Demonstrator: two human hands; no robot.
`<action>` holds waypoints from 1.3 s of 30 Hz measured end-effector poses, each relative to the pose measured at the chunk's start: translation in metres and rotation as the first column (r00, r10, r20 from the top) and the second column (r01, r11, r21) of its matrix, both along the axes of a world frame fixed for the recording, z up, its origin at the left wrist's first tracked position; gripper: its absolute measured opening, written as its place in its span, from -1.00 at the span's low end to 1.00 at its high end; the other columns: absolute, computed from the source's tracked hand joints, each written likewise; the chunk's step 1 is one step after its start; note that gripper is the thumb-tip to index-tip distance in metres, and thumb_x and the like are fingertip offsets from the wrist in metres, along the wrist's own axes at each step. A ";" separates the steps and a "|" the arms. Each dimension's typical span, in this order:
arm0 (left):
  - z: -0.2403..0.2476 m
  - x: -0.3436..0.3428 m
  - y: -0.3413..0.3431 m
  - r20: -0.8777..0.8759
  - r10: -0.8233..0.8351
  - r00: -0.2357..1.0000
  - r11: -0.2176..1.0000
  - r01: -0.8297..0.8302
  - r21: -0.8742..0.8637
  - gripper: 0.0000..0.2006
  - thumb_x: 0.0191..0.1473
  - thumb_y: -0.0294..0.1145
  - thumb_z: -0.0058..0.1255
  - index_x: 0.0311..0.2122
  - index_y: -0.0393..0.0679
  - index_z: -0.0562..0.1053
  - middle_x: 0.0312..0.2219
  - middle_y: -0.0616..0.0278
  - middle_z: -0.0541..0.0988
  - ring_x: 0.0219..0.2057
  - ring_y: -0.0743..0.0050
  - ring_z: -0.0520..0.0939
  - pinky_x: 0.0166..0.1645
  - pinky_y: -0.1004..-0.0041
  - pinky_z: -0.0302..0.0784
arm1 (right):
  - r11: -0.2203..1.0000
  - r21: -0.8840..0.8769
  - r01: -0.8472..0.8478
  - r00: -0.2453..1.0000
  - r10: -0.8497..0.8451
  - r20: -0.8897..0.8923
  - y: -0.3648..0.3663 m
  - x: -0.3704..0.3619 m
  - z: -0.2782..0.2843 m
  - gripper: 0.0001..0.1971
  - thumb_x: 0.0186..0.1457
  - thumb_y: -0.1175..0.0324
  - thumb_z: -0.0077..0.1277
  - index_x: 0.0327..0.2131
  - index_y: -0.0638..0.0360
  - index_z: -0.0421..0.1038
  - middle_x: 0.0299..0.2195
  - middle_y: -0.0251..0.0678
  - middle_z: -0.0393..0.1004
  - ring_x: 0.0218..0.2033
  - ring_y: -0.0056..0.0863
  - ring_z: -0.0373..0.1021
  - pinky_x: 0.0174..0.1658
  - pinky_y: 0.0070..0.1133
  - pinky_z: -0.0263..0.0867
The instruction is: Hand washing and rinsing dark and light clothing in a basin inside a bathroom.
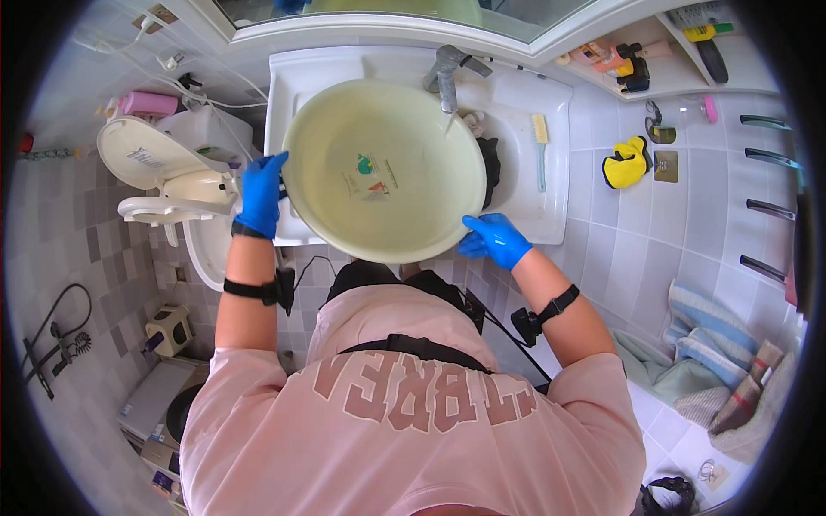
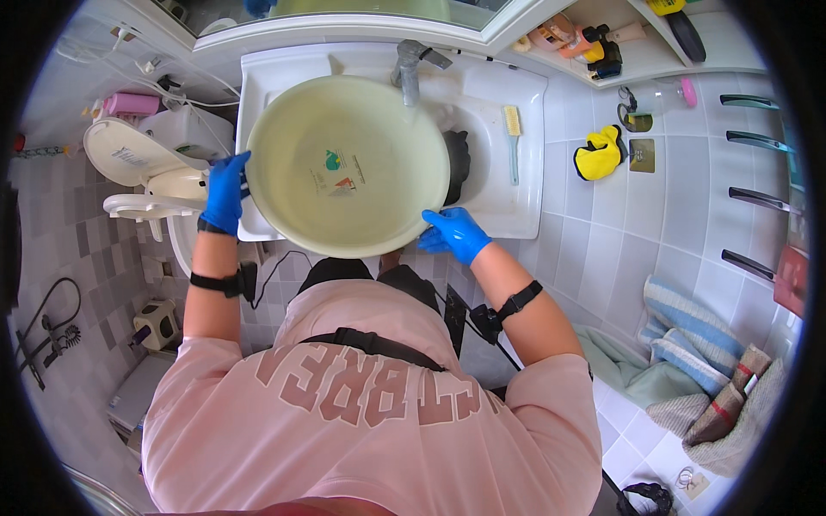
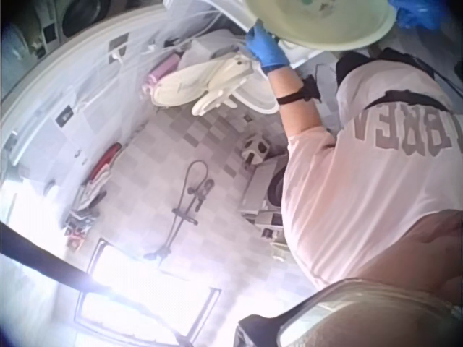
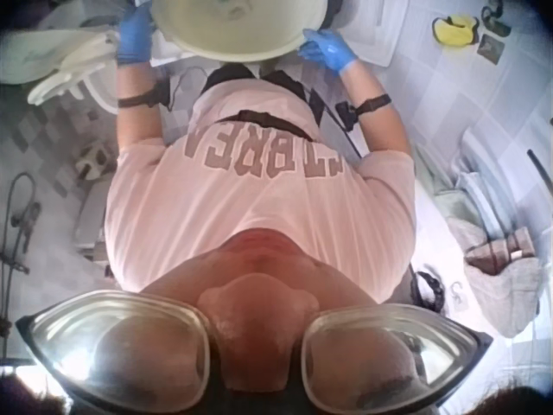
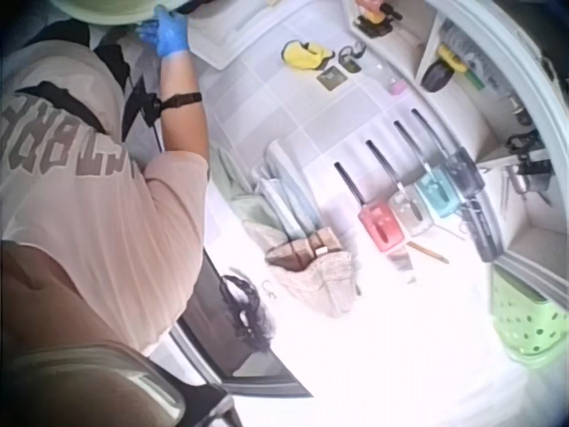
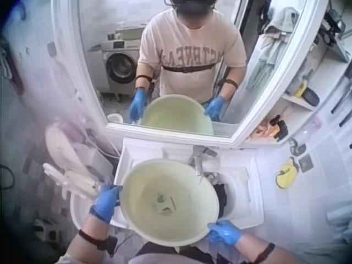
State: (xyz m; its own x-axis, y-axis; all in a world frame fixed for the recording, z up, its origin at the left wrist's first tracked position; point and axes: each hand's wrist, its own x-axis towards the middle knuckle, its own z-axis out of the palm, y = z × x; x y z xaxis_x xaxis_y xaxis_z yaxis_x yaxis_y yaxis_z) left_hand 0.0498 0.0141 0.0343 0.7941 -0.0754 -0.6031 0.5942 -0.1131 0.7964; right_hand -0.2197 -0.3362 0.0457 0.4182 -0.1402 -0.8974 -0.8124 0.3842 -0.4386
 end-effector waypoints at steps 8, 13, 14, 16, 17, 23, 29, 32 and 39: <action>0.021 -0.099 -0.010 -0.095 -0.031 0.995 0.992 0.019 -0.122 -0.68 0.17 -0.31 0.07 -0.06 -0.33 0.45 -0.27 0.11 0.62 -0.33 0.36 0.68 -0.27 0.39 0.66 | 0.896 -0.440 0.061 0.922 0.118 0.368 -0.074 0.047 -0.106 -0.64 0.18 0.20 0.11 -0.16 0.38 0.50 -0.28 -0.20 0.59 -0.29 -0.41 0.49 -0.17 -0.47 0.39; -0.038 -0.048 -0.002 0.118 0.029 0.993 0.984 -0.008 -0.179 -0.67 0.18 -0.37 0.09 -0.09 -0.46 0.44 -0.31 0.09 0.62 -0.37 0.40 0.66 -0.34 0.45 0.61 | 0.995 -0.062 0.073 0.964 -0.054 0.261 -0.065 0.034 -0.076 -0.64 0.17 0.25 0.12 -0.06 0.33 0.48 -0.22 -0.17 0.60 -0.29 -0.32 0.54 -0.17 -0.38 0.47; -0.042 -0.025 -0.006 0.139 -0.003 0.990 0.990 0.022 -0.137 -0.68 0.18 -0.35 0.09 -0.10 -0.44 0.45 -0.31 0.11 0.63 -0.37 0.42 0.66 -0.31 0.46 0.59 | 0.999 0.021 0.034 0.976 -0.038 0.214 -0.060 0.018 -0.071 -0.61 0.17 0.23 0.13 -0.04 0.31 0.47 -0.22 -0.16 0.60 -0.28 -0.31 0.55 -0.17 -0.35 0.49; -0.051 0.003 0.003 0.060 0.018 0.998 0.970 -0.003 -0.245 -0.67 0.19 -0.31 0.09 -0.09 -0.40 0.48 -0.31 0.15 0.63 -0.37 0.44 0.65 -0.26 0.48 0.55 | 0.997 0.073 -0.023 0.988 0.011 0.153 -0.043 -0.002 -0.046 -0.59 0.17 0.20 0.15 -0.01 0.28 0.45 -0.21 -0.15 0.59 -0.28 -0.29 0.56 -0.17 -0.32 0.51; -0.049 0.011 0.008 -0.034 0.035 0.999 0.930 -0.045 -0.366 -0.66 0.18 -0.28 0.10 -0.09 -0.37 0.49 -0.31 0.17 0.63 -0.37 0.45 0.64 -0.23 0.49 0.53 | 0.988 0.145 -0.045 0.991 0.026 0.128 -0.022 -0.007 -0.023 -0.57 0.16 0.16 0.16 -0.01 0.28 0.45 -0.20 -0.13 0.59 -0.28 -0.29 0.55 -0.16 -0.35 0.51; -0.004 -0.049 0.007 0.036 -0.095 0.995 0.995 0.096 -0.028 -0.62 0.12 -0.25 0.20 -0.08 -0.32 0.45 -0.30 0.19 0.59 -0.38 0.45 0.63 -0.30 0.48 0.57 | 1.000 -0.017 0.008 0.996 -0.006 0.093 -0.035 0.002 -0.049 -0.52 0.22 0.02 0.09 0.04 0.18 0.44 -0.12 -0.17 0.55 -0.16 -0.38 0.50 -0.08 -0.41 0.46; 0.003 -0.105 -0.012 0.017 -0.115 0.993 0.989 0.116 -0.093 -0.66 0.24 -0.28 0.03 0.00 -0.33 0.44 -0.24 0.13 0.63 -0.35 0.45 0.66 -0.26 0.49 0.59 | 0.914 -0.395 0.094 0.948 0.040 0.317 -0.077 0.056 -0.118 -0.55 0.16 0.18 0.13 -0.06 0.44 0.46 -0.20 -0.16 0.58 -0.26 -0.38 0.49 -0.12 -0.47 0.39; -0.012 -0.067 -0.015 0.111 -0.078 0.991 0.996 0.083 -0.042 -0.74 0.26 -0.31 0.02 -0.17 -0.36 0.50 -0.37 0.20 0.61 -0.45 0.55 0.59 -0.38 0.52 0.50 | 0.961 -0.237 0.142 0.963 -0.079 0.259 -0.076 0.040 -0.123 -0.62 0.15 0.21 0.14 -0.12 0.38 0.48 -0.26 -0.17 0.59 -0.30 -0.40 0.51 -0.20 -0.47 0.44; -0.034 0.012 0.021 -0.138 0.107 0.985 0.809 -0.167 -0.564 -0.71 0.26 -0.17 -0.01 -0.15 -0.20 0.50 -0.27 0.20 0.63 -0.23 0.43 0.63 -0.05 0.42 0.51 | 0.985 0.167 0.049 0.998 -0.055 0.032 0.016 -0.003 0.015 -0.55 0.13 -0.04 0.17 -0.27 0.23 0.49 -0.47 -0.21 0.57 -0.54 -0.44 0.52 -0.46 -0.52 0.46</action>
State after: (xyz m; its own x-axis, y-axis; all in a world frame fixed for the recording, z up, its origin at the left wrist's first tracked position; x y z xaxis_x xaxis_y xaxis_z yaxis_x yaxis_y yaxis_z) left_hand 0.0616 0.0352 -0.0001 0.7635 -0.3250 -0.5580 0.6448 0.4325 0.6303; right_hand -0.2229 -0.3202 0.0606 0.4474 -0.0128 -0.8943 -0.7738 0.4959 -0.3942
